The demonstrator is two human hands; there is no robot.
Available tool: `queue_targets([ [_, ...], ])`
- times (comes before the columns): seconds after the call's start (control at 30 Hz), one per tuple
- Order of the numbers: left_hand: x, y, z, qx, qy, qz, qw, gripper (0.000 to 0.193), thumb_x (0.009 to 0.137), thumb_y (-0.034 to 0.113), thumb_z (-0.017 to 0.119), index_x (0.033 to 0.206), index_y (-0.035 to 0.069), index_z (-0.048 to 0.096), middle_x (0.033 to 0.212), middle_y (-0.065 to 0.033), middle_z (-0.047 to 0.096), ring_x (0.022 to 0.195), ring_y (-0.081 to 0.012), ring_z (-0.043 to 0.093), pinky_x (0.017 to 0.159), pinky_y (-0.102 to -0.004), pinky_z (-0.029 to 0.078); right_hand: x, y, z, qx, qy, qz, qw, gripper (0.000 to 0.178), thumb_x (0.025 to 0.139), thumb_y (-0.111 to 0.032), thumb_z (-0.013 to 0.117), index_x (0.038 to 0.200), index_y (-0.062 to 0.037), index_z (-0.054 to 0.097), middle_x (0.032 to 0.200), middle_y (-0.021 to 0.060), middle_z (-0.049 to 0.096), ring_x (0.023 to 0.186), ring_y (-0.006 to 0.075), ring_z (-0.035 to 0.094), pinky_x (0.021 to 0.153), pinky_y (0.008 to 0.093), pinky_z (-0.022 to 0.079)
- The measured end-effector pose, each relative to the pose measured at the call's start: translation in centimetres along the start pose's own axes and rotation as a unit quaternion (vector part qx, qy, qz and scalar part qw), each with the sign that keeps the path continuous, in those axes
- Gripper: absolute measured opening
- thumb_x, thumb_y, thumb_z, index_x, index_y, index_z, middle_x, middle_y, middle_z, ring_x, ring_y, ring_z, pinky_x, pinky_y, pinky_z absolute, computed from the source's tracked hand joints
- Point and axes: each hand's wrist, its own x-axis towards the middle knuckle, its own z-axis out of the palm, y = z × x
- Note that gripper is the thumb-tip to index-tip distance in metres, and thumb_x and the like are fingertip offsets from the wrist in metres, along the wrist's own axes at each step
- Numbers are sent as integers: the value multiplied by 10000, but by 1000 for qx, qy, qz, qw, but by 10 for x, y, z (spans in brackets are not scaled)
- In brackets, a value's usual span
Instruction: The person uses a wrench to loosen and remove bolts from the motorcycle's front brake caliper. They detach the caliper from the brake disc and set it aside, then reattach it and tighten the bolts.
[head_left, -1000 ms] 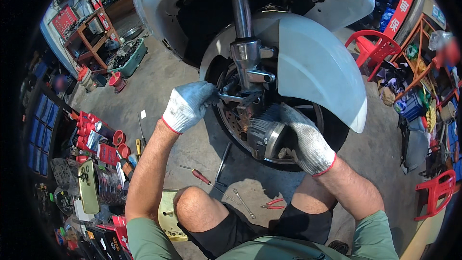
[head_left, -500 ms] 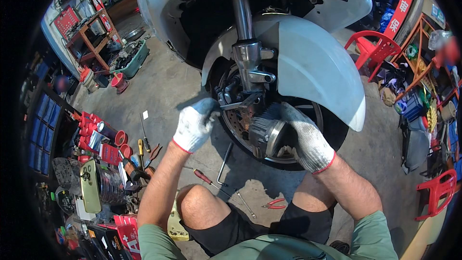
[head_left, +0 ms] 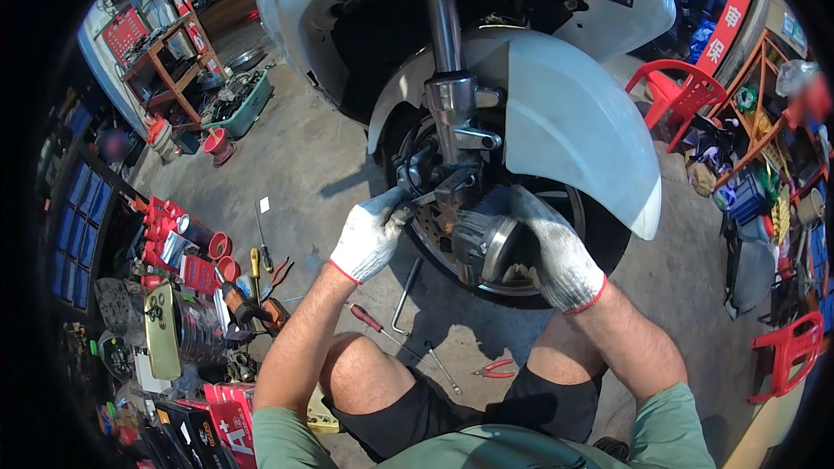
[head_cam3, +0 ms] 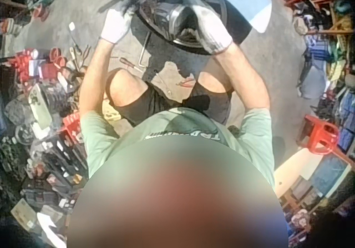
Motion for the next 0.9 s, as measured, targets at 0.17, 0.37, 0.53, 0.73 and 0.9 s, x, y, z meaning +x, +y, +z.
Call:
queue_targets([
  [0.17,8,-11,0,66,-20,55,996,238,935,136,594,1144,39,652,895,-214,691,803,-382,688,701,-420,558,2,3,-10,-60,3,-16,998,789,986,-467,593,1566,-26,290,1486,184,468,1329,270,523,1084,408,472],
  [0.37,45,-7,-40,162,-93,94,978,239,786,10,598,1013,62,647,876,-167,692,802,-370,690,696,-428,571,7,7,-10,-48,-5,-2,999,763,1001,-462,568,1563,-25,293,1480,185,471,1319,256,535,1077,393,479],
  [0.53,55,2,-48,194,-73,138,969,142,813,5,612,934,74,635,838,-139,664,788,-358,673,672,-430,543,2,1,-7,-47,-12,14,999,796,992,-496,568,1562,-21,281,1467,190,481,1299,258,556,1076,386,486],
  [0.73,36,-2,-41,146,-25,127,981,102,850,55,614,951,60,623,819,-177,643,755,-380,656,654,-440,524,2,3,-13,-58,-27,-1,998,831,990,-514,560,1572,-12,244,1490,215,444,1313,273,543,1085,390,481],
  [0.9,5,6,-19,74,-32,24,996,125,959,165,594,964,44,624,747,-205,619,705,-391,644,627,-442,504,-2,-2,-4,-60,-31,-22,997,829,990,-508,569,1573,-12,251,1500,198,449,1326,274,527,1095,403,466],
])
